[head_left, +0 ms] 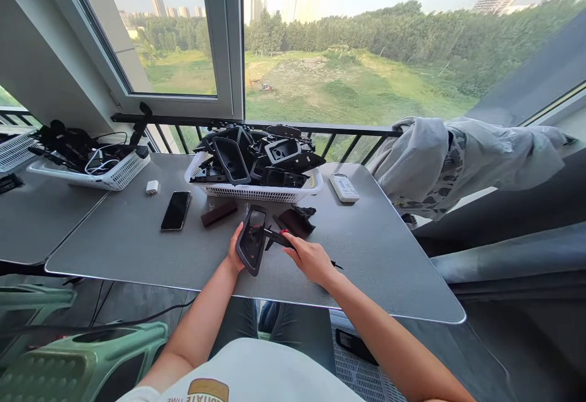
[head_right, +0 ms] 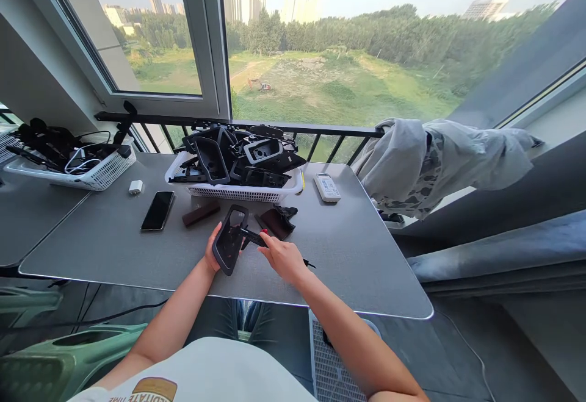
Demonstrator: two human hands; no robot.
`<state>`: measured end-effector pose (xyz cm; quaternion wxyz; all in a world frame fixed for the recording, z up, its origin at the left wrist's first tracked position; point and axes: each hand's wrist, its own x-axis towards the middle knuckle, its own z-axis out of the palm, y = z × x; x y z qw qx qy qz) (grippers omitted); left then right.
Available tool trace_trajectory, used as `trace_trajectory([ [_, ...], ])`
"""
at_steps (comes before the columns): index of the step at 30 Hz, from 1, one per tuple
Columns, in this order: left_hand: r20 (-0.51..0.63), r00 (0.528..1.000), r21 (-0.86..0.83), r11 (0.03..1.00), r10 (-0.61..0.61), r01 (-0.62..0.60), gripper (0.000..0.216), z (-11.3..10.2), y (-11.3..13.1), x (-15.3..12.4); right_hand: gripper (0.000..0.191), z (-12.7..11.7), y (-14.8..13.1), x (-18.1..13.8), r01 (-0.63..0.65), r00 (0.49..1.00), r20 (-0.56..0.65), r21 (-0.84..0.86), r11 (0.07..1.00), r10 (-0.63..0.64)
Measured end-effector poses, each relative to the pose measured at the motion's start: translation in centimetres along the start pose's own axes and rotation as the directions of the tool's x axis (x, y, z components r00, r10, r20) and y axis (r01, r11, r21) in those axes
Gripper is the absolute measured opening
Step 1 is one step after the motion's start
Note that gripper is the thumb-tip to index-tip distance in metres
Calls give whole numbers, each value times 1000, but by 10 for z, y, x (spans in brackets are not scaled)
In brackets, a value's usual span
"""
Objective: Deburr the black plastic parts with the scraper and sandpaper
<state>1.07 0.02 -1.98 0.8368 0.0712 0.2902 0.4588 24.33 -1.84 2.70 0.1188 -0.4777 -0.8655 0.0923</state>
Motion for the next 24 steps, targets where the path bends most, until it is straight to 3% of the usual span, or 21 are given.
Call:
trace_trajectory([
  [10,-6,999,34,999,-41,41,50,-1,1,2,46,13,11,1,25,997,-73,-55,998,-29],
  [24,-25,999,50,998,-48,49,52,-1,1,2,43,19,7,3,57,987,-141,-99,993,-71],
])
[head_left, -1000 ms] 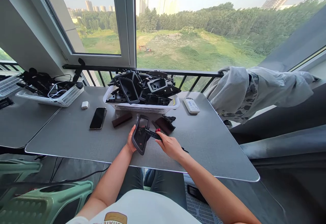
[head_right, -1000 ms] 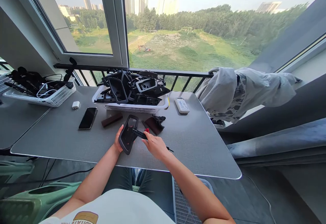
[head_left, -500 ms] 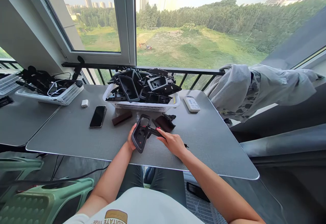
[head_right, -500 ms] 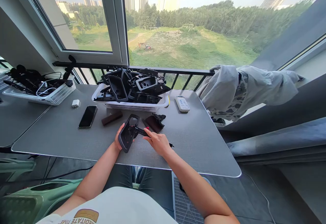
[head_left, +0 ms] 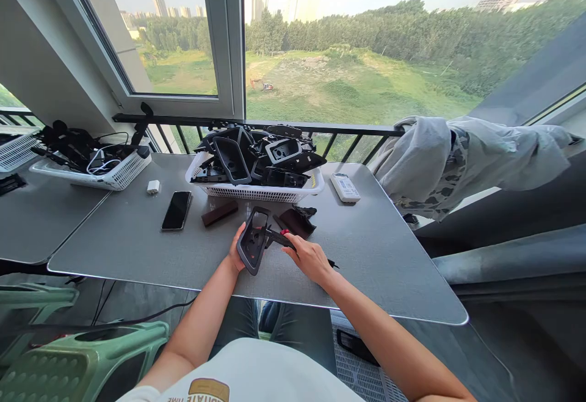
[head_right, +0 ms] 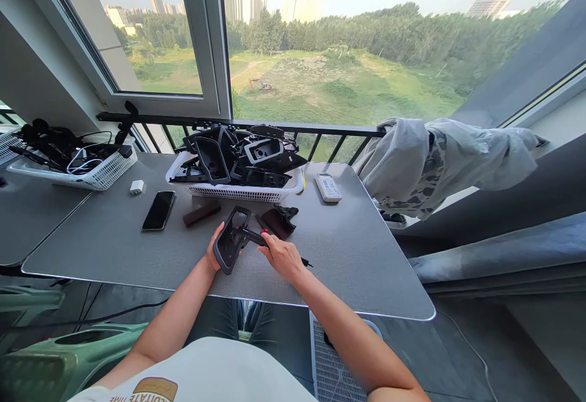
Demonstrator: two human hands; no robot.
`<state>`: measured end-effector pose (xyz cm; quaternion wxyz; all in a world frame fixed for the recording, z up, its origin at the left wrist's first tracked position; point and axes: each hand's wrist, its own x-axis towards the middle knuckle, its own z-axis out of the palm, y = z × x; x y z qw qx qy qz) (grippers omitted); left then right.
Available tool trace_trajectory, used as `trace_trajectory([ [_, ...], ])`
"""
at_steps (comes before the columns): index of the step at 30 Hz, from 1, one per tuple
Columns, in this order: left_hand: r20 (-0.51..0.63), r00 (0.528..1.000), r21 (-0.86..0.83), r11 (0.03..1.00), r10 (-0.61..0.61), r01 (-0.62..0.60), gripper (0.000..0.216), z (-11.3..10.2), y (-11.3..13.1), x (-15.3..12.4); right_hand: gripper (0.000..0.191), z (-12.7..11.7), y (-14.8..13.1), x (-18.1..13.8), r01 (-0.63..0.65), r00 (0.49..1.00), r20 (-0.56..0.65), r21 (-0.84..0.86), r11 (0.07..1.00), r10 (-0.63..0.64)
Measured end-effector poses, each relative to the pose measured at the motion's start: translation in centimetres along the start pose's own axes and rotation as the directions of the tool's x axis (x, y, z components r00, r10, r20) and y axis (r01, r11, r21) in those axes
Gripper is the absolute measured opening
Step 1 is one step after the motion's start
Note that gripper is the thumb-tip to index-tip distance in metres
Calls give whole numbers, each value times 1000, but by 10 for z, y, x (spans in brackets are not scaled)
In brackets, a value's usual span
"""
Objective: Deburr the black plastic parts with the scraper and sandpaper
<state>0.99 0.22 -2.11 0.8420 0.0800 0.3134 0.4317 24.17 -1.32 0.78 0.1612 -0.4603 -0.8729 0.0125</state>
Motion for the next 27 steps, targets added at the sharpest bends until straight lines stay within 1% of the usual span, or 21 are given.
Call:
trace_trajectory([
  [6,-2,1000,-4,1000,-2,2,52,1,0,-1,39,0,-3,1,36,999,18,-5,999,-36],
  [17,5,1000,-5,1000,-1,1,54,1,1,-1,45,-2,-3,1,8,998,63,-22,1000,-7],
  [27,11,999,-25,999,44,-44,49,4,0,-4,45,-3,-5,1,1,999,37,-34,999,0],
])
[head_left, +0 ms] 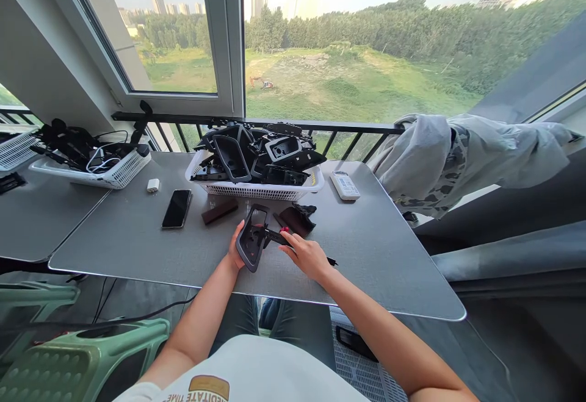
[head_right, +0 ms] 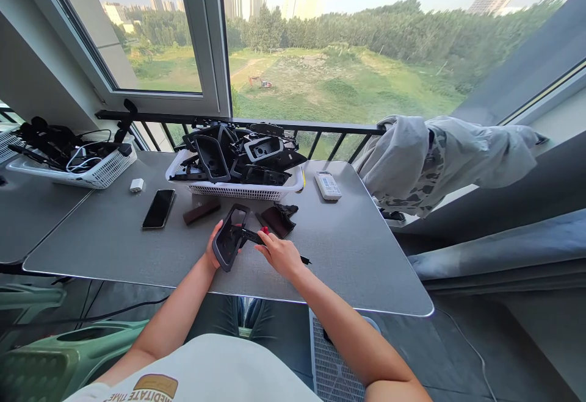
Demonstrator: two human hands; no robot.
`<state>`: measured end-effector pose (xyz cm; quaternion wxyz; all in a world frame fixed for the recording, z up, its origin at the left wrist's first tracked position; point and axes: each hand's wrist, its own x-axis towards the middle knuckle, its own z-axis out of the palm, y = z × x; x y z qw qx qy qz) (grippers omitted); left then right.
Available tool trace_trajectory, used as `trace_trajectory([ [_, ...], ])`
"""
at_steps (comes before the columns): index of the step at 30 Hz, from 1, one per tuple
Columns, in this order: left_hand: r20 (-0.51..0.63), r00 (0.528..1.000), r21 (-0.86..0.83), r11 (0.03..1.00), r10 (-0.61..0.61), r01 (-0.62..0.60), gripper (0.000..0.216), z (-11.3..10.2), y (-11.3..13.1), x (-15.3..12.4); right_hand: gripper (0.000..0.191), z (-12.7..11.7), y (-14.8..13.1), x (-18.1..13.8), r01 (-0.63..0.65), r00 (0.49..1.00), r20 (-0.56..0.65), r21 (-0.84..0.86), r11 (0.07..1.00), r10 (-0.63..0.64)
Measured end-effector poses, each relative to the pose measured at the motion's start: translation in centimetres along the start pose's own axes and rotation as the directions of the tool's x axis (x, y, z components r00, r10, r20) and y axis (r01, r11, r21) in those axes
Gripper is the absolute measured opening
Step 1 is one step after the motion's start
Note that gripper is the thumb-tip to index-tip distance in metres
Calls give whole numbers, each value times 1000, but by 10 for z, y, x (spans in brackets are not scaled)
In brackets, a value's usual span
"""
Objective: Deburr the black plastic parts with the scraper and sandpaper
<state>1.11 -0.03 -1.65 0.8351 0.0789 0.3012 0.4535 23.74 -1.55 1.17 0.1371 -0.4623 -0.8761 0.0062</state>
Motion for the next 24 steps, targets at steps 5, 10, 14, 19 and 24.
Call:
trace_trajectory([
  [5,-26,998,-32,998,60,-61,45,0,-3,-1,43,-2,0,2,-6,999,-37,6,1000,6],
  [10,-73,992,-40,994,103,-106,39,0,-7,-3,43,-4,0,4,-16,997,-74,21,1000,18],
  [14,-92,989,-24,993,114,-116,37,2,-8,-6,41,-6,0,8,-26,995,-99,37,999,30],
  [19,-115,981,15,988,155,-154,44,1,-4,-9,39,-17,12,11,-68,988,-130,75,995,77],
  [24,-200,895,15,914,399,-405,33,5,-2,-10,43,-30,11,2,-150,973,-160,120,981,168],
])
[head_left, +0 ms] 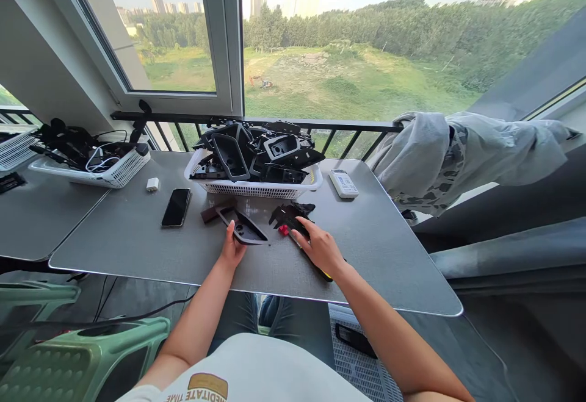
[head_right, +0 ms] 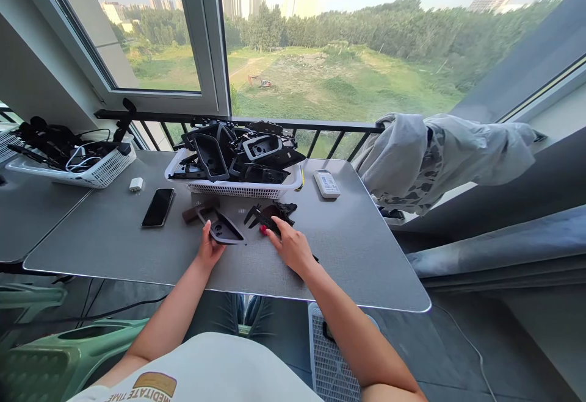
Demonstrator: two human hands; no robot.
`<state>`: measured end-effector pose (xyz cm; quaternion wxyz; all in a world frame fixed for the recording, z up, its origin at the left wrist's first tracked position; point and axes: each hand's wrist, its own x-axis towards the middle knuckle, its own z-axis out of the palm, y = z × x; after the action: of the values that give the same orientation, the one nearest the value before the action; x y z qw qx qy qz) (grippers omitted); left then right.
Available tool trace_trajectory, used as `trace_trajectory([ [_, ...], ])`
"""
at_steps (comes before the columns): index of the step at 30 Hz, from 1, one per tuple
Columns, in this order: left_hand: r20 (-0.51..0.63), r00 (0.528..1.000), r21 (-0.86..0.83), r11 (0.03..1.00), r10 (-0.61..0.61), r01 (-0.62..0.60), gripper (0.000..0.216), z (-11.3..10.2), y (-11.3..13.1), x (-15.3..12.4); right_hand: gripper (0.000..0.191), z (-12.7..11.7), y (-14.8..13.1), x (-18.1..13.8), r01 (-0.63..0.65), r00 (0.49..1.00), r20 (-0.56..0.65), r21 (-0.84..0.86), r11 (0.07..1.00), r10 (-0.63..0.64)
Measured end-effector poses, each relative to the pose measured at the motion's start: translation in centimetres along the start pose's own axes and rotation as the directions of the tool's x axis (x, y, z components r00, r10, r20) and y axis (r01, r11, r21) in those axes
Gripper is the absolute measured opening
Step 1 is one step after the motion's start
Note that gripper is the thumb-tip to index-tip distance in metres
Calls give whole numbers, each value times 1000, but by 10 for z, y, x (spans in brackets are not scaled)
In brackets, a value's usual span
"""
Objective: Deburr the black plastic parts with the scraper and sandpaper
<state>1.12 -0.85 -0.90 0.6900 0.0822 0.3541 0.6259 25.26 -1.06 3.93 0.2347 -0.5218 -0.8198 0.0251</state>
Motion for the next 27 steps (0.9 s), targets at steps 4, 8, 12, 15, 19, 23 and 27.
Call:
trace_trajectory([
  [4,-51,982,-2,983,184,-184,56,12,-6,-6,43,1,-19,-13,-36,999,16,8,999,36],
  [8,-108,925,118,929,364,-352,61,21,-10,-14,46,4,-30,-18,-85,996,11,-21,996,86],
  [12,-123,884,193,884,452,-425,59,23,-9,-19,50,4,-29,-17,-77,996,48,-89,993,81],
  [15,-129,878,232,875,461,-425,61,23,-9,-20,52,5,-27,-16,-54,995,81,-113,992,63],
  [19,-153,865,264,863,478,-431,63,23,-12,-22,53,8,-25,-17,-63,994,86,-109,992,73],
  [23,-147,842,270,840,519,-470,59,25,-14,-26,52,9,-24,-16,-86,993,78,-72,994,91],
  [27,-175,808,275,815,563,-509,56,29,-18,-30,50,8,-23,-13,-110,991,80,-14,994,110],
])
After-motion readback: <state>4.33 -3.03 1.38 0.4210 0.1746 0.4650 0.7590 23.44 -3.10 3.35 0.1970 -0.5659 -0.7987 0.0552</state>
